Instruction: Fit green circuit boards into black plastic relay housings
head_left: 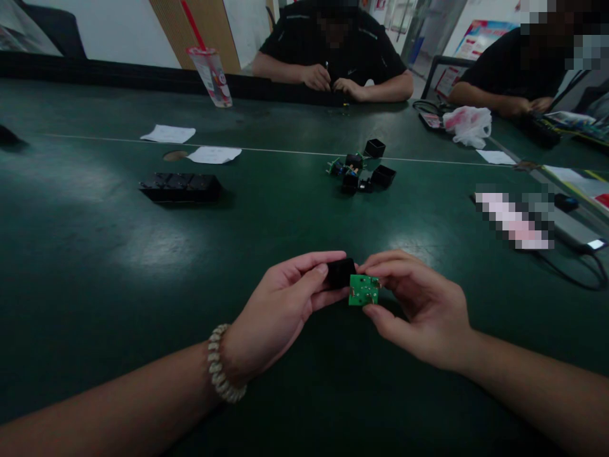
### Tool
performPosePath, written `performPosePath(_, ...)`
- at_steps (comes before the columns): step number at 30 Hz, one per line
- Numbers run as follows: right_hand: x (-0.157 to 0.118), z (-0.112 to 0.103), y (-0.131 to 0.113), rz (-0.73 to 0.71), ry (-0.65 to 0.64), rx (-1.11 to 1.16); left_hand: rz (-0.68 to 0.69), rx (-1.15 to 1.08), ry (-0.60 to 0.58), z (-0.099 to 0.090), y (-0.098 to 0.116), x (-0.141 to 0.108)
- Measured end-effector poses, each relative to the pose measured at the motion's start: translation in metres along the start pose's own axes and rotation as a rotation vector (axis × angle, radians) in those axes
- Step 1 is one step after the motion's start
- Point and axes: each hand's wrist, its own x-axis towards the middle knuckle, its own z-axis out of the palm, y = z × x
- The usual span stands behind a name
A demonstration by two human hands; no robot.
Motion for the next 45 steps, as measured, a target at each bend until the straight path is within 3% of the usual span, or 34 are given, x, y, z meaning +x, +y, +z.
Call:
performPosePath(14,0.0006,-0.0039,-0.0009,0.11,0.004,0.083,0.01,0.016,0.0,-0.0007,-0.0016,-0.0008)
performPosePath(26,0.0009,-0.0036,-0.0015,0.045,0.01,0.036,0.014,0.026,0.004,-0.0008,-0.0012,-0.0003)
performPosePath(35,0.001,-0.0011,-0.0005,0.025,0.093,0.013,0.019,0.015,-0.036,-0.0037,-0.0022,-0.0018)
performPosePath(45,0.0021,0.0001,-0.0026,0.032,0.041,-0.016,0.008,0.044,-0.026,-0.0042,-0.0018,-0.0025)
